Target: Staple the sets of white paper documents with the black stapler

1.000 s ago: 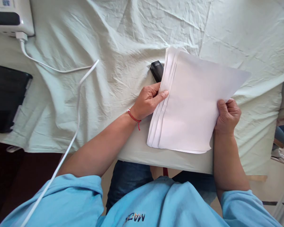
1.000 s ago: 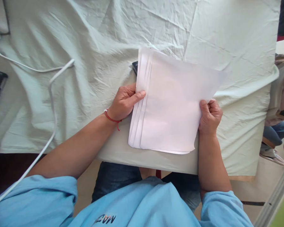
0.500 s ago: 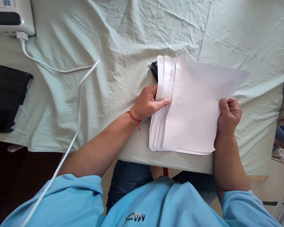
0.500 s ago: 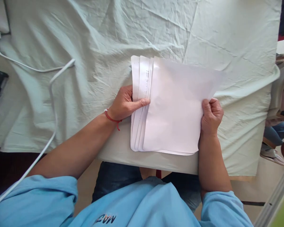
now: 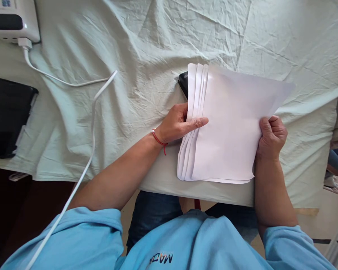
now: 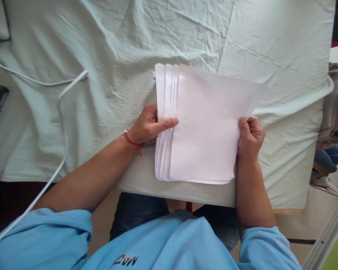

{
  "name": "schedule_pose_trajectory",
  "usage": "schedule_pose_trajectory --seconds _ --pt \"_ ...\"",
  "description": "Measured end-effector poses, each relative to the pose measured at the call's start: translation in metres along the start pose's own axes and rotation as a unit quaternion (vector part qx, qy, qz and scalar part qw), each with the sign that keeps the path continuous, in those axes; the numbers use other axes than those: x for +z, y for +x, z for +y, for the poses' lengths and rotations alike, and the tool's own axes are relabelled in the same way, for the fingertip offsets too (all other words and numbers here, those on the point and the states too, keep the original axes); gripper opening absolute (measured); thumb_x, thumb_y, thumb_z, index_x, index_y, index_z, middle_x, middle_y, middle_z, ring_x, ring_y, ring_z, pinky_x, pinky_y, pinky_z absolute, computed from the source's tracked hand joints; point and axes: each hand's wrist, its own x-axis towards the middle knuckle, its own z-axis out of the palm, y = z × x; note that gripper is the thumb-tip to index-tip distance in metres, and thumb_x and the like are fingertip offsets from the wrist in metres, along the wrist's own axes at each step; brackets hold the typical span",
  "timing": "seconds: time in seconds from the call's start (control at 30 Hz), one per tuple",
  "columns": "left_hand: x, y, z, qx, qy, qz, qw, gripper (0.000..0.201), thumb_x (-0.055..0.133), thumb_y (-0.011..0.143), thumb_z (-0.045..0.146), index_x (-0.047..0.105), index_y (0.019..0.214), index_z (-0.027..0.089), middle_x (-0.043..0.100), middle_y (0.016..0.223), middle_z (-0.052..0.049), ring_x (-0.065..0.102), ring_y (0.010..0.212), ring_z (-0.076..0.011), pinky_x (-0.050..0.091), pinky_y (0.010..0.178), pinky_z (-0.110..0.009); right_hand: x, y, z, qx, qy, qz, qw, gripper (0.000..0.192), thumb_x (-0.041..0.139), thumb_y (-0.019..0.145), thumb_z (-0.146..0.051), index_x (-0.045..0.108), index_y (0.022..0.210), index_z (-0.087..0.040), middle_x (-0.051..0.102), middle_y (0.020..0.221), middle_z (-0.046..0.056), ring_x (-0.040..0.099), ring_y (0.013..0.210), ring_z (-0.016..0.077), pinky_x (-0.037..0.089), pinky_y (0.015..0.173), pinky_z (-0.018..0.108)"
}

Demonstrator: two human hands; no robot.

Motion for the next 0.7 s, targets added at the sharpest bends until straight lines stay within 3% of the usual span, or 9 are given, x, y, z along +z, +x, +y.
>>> schedule_pose_trajectory --seconds 0.13,0.33,0.47,0.7 --pt "0.002 -0.001 0.0 0.018 0.047 -0.025 0.998 0.042 0.103 0.073 0.055 0.083 0.087 0.021 0.083 0.084 -0.005 0.083 0.088 -0.0329 0.073 0.085 -0.047 -0.001 0.0 -0.001 -0.005 -0.001 -0.002 1.0 0.034 0.095 0.075 -0.044 0.073 0.082 -0.019 0.066 0.078 -0.002 0.054 0.077 0.0129 0.047 0.075 0.026" --pt "0.004 0.0 -0.001 -0.008 0.034 -0.014 0.999 0.046 0.099 0.078 0.061 0.084 0.09 0.018 0.085 0.09 -0.007 0.084 0.087 -0.0297 0.073 0.078 -0.041 0.003 -0.005 0.002 -0.013 0.072 -0.012 0.997 0.037 0.097 0.076 -0.046 0.076 0.088 -0.018 0.067 0.08 -0.001 0.056 0.077 0.0129 0.048 0.078 0.027" --pt "0.004 0.002 -0.003 -0.016 -0.051 0.028 0.998 0.047 0.095 0.082 0.064 0.084 0.097 0.021 0.086 0.098 -0.006 0.085 0.098 -0.0302 0.075 0.092 -0.047 0.004 -0.01 0.003 -0.007 0.086 -0.017 0.996 0.056 0.088 0.081 -0.072 0.081 0.105 -0.022 0.073 0.095 0.005 0.066 0.088 0.0193 0.054 0.08 0.033" --pt "0.002 0.011 -0.012 0.023 -0.106 0.131 0.985 0.057 0.092 0.084 0.07 0.079 0.116 0.023 0.085 0.115 -0.008 0.075 0.141 -0.0404 0.066 0.119 -0.06 0.006 -0.019 -0.016 0.064 0.166 -0.058 0.982 0.077 0.064 0.086 -0.093 0.085 0.121 -0.028 0.077 0.133 0.012 0.07 0.133 0.0356 0.06 0.109 0.056"
